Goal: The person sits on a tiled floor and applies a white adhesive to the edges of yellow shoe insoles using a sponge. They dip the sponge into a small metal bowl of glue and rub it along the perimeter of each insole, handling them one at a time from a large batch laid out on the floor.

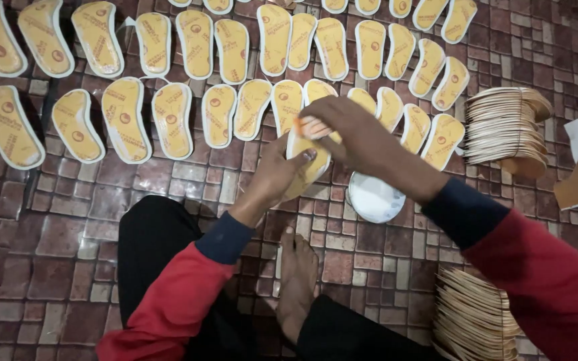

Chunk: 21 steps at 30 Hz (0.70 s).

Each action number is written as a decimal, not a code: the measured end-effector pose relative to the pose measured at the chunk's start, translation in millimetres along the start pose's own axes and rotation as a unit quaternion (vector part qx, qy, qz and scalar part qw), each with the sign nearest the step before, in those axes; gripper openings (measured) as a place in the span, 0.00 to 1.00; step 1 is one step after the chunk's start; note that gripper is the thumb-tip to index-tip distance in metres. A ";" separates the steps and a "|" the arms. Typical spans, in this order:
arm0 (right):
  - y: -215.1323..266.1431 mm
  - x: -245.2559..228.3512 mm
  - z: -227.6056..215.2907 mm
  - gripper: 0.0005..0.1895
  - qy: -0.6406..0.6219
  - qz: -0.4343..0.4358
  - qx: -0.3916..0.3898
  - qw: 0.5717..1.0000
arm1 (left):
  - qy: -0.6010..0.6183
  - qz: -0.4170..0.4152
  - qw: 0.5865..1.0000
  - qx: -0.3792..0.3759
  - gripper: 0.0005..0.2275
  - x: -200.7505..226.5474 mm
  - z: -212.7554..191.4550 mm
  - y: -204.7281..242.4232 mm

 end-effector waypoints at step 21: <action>56.3 37.3 34.4 0.24 -0.069 0.040 -0.066 0.995 | 0.279 -0.039 0.943 0.179 0.18 -61.4 -41.5 -37.2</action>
Point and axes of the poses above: each hand's wrist, its own y-axis away from the middle knuckle, its own z-axis out of the palm, x = y × z, the point moved 8 cm from there along -y, towards the middle knuckle, and after that the axes turned 12 degrees about z, right-handed, at the moved point
